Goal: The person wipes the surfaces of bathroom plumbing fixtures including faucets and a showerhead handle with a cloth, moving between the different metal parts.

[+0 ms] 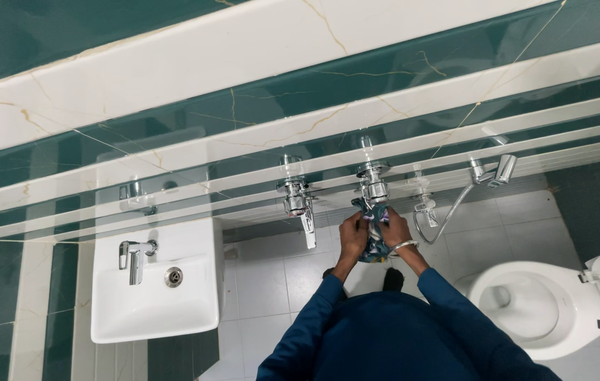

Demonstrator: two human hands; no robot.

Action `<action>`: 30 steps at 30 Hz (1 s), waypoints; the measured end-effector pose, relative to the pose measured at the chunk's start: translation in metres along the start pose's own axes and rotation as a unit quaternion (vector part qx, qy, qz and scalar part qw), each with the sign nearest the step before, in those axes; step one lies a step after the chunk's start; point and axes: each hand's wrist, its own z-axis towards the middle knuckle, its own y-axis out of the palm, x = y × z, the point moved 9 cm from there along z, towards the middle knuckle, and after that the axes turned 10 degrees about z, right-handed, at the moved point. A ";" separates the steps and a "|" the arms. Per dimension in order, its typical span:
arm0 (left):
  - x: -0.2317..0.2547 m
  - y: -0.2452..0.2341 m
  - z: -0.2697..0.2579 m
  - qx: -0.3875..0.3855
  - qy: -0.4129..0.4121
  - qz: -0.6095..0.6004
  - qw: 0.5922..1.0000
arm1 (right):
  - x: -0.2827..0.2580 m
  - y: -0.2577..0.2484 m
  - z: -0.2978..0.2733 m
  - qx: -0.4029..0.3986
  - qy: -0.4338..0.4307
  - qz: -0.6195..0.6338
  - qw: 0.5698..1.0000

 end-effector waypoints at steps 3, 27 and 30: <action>-0.019 0.015 0.020 -0.018 -0.058 -0.041 0.997 | -0.005 0.000 0.010 0.010 0.009 -0.016 1.000; -0.011 0.029 -0.031 -0.079 0.011 0.102 0.992 | 0.067 0.040 -0.065 -0.026 0.313 0.572 0.758; -0.011 0.053 -0.037 -0.128 0.004 0.190 0.973 | 0.072 0.055 -0.066 -0.050 0.355 0.623 0.696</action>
